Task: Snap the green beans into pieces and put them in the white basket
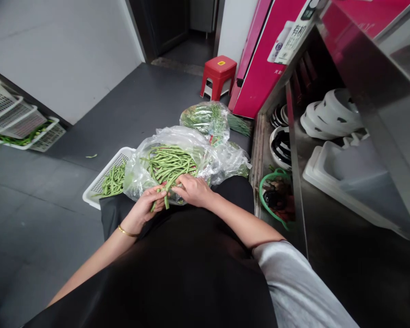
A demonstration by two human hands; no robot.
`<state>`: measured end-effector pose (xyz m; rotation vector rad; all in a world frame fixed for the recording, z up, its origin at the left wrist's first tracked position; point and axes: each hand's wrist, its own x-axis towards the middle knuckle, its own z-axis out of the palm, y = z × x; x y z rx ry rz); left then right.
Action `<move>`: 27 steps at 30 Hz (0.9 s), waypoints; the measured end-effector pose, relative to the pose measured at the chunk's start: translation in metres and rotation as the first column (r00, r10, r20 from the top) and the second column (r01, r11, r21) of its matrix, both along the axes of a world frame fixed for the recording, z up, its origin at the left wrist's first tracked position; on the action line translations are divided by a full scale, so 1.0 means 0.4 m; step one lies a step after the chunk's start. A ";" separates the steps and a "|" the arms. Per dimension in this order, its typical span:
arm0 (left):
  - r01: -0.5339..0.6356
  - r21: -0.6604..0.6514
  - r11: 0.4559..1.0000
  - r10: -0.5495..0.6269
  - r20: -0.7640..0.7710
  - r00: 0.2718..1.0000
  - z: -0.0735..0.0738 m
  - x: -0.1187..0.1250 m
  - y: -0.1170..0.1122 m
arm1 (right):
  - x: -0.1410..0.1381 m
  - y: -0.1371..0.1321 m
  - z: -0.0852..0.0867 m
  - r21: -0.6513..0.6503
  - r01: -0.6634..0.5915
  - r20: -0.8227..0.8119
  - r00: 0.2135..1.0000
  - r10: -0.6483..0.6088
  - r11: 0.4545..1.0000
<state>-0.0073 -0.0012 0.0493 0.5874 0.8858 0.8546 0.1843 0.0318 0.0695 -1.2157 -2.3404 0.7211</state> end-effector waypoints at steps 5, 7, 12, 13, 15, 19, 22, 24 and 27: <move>0.050 -0.053 0.997 -0.043 0.132 0.990 -0.020 -0.011 -0.007 | 0.005 0.018 -0.018 0.073 -0.030 0.018 0.999 0.029 0.997; 0.069 -0.075 0.995 -0.056 0.170 0.984 -0.034 -0.007 -0.015 | 0.006 0.016 -0.041 0.114 -0.157 -0.002 0.987 0.158 0.981; 0.156 -0.052 0.986 -0.155 0.030 0.987 -0.052 0.005 -0.034 | 0.022 -0.028 -0.080 0.002 -0.281 -0.097 0.955 0.280 0.960; 0.200 -0.030 0.979 -0.202 -0.041 0.979 -0.053 0.006 -0.036 | 0.028 -0.040 -0.078 -0.103 -0.274 -0.167 0.952 0.255 0.956; 0.296 0.011 0.955 -0.291 -0.155 0.944 -0.053 0.005 -0.035 | 0.043 -0.054 -0.066 -0.363 -0.305 -0.361 0.917 0.169 0.880; 0.197 0.113 0.974 -0.197 -0.012 0.980 -0.062 -0.013 -0.019 | 0.076 0.006 -0.038 -0.665 -0.508 -0.498 0.848 0.182 0.547; -0.001 0.106 0.994 -0.024 0.234 0.972 -0.072 -0.032 -0.009 | 0.073 0.119 -0.055 -0.696 -0.281 -0.058 0.939 0.338 0.661; -0.037 0.074 0.997 0.016 0.268 0.963 -0.075 -0.037 -0.011 | 0.045 0.197 -0.087 -0.459 0.101 0.334 0.940 0.066 0.882; 0.015 -0.002 1.000 -0.014 0.187 0.982 -0.075 -0.028 -0.021 | -0.015 0.281 -0.141 -0.308 0.314 0.430 0.888 -0.162 0.898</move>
